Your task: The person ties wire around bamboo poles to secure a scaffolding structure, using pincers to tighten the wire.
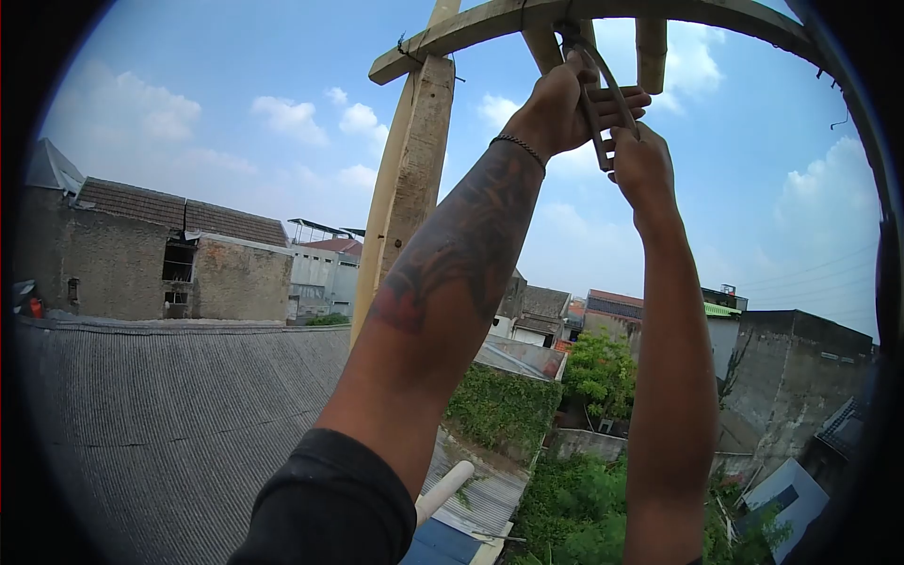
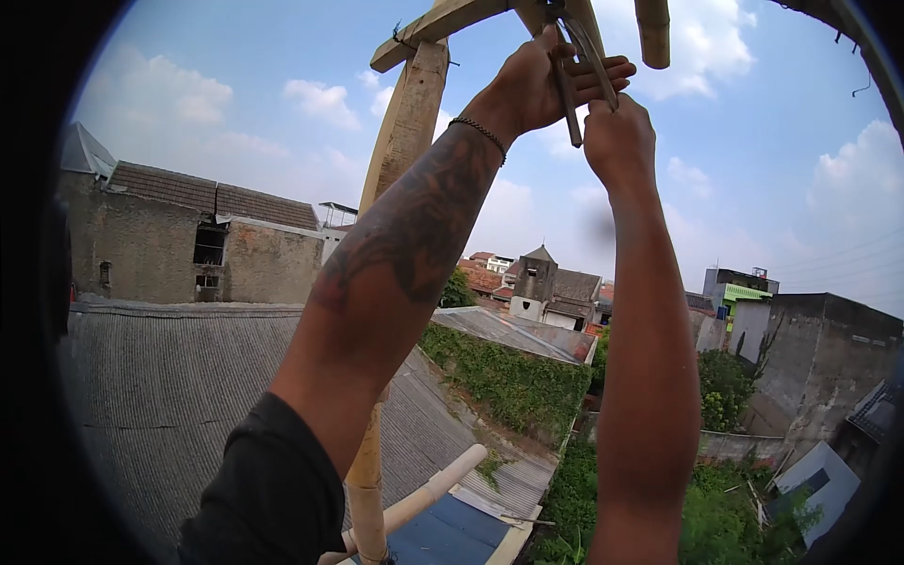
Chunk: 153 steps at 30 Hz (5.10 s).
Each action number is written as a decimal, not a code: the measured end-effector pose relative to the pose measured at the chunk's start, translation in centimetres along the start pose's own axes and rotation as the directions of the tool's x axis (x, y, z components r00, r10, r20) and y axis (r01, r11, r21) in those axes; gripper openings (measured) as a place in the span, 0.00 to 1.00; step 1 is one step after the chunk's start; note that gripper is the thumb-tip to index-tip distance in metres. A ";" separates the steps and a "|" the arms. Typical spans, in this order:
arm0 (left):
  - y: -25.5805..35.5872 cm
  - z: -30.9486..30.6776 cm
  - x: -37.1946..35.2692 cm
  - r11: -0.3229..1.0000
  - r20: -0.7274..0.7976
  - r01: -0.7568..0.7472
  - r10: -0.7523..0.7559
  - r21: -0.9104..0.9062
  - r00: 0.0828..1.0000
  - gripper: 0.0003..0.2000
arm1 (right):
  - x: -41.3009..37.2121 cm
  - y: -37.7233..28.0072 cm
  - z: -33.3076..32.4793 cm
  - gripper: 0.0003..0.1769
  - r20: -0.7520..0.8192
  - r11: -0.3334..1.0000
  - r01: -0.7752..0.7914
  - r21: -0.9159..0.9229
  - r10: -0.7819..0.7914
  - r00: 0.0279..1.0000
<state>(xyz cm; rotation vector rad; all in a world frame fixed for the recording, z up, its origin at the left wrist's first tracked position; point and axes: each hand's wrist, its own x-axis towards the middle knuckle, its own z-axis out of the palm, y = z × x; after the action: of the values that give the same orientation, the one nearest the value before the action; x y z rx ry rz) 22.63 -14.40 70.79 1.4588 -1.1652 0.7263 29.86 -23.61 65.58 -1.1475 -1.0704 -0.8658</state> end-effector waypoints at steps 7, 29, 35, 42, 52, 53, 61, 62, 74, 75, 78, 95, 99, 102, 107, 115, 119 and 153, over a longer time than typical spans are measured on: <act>-2.4 0.9 1.2 0.997 -0.065 -0.077 0.075 -0.027 0.995 0.15 | 0.6 0.6 -1.9 0.21 0.043 0.993 0.051 -0.110 -0.047 0.998; 8.8 -0.6 -14.8 0.245 -0.377 0.288 0.651 0.926 0.659 0.23 | 0.8 -3.1 2.2 0.27 -0.062 0.935 0.345 0.087 -0.340 0.938; 5.8 -7.1 -21.7 -0.229 -0.423 0.642 0.585 0.732 0.692 0.37 | 8.9 -5.0 8.3 0.36 -0.082 0.913 0.082 0.399 -0.054 0.995; 4.7 -5.8 -23.1 -0.006 -0.600 0.645 0.363 0.764 0.713 0.33 | 9.6 -8.0 10.1 0.39 -0.144 0.948 0.125 0.293 -0.086 0.986; 2.4 -5.5 -23.7 -0.096 -0.480 0.575 0.449 0.813 0.754 0.28 | 15.7 -8.1 7.0 0.40 0.003 0.925 -0.053 0.376 0.056 0.998; 2.4 -5.3 -23.7 -0.095 -0.483 0.579 0.452 0.810 0.750 0.27 | 15.8 -8.1 7.0 0.30 -0.044 0.912 -0.003 0.410 0.023 0.999; 2.7 -5.7 -24.1 -0.060 -0.483 0.561 0.439 0.826 0.758 0.25 | 17.0 -6.7 7.4 0.26 0.009 0.855 0.138 0.500 -0.164 0.986; 3.0 -5.6 -24.2 -0.050 -0.482 0.552 0.424 0.833 0.766 0.25 | 16.5 -7.2 6.1 0.26 0.001 0.968 0.125 0.217 -0.128 0.992; 3.9 -6.4 -24.6 -0.020 -0.529 0.598 0.444 0.801 0.723 0.28 | 21.1 -22.5 2.1 0.24 -0.225 0.552 0.547 -0.629 -0.803 0.552; 4.0 -6.3 -24.5 -0.002 -0.536 0.598 0.442 0.801 0.719 0.28 | 21.5 -23.3 1.5 0.22 -0.138 0.489 0.485 -0.725 -0.793 0.594; 4.0 -5.9 -24.6 0.026 -0.557 0.605 0.423 0.796 0.715 0.26 | 22.1 -22.0 2.2 0.20 -0.279 0.565 0.515 -0.644 -0.801 0.530; 3.9 -6.1 -25.3 0.094 -0.540 0.569 0.468 0.817 0.699 0.26 | 19.5 -22.1 5.6 0.17 -0.414 0.771 0.469 -0.430 -0.630 0.657; 4.2 -5.9 -25.5 0.114 -0.569 0.589 0.453 0.800 0.686 0.26 | 17.1 -23.1 7.3 0.19 -0.509 0.714 0.548 -0.436 -0.698 0.504; 4.2 -5.8 -25.4 0.123 -0.564 0.577 0.449 0.807 0.693 0.26 | 16.8 -22.3 11.2 0.23 -0.634 0.531 0.646 -0.549 -0.768 0.092; 4.4 -6.1 -25.6 0.087 -0.565 0.592 0.433 0.802 0.702 0.26 | 24.3 -23.2 13.2 0.24 -0.519 0.695 0.529 -0.487 -0.718 0.465; 4.6 -5.9 -25.6 0.064 -0.552 0.584 0.424 0.809 0.718 0.26 | 22.1 -21.0 9.6 0.21 -0.307 0.746 0.516 -0.420 -0.652 0.693; 4.2 -6.4 -25.9 0.016 -0.459 0.520 0.494 0.854 0.739 0.25 | 19.8 -18.8 7.3 0.21 -0.227 0.762 0.550 -0.342 -0.635 0.739; 3.7 -5.6 -26.0 0.015 -0.466 0.538 0.520 0.843 0.716 0.28 | 8.2 -17.1 -7.6 0.37 -0.266 0.809 0.489 -0.327 -0.575 0.774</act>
<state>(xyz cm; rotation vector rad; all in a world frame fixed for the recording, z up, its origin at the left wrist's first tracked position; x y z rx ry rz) 11.43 -1.72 49.99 1.9048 0.3752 2.2572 17.71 -34.79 77.59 -0.8267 -1.0186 -1.6352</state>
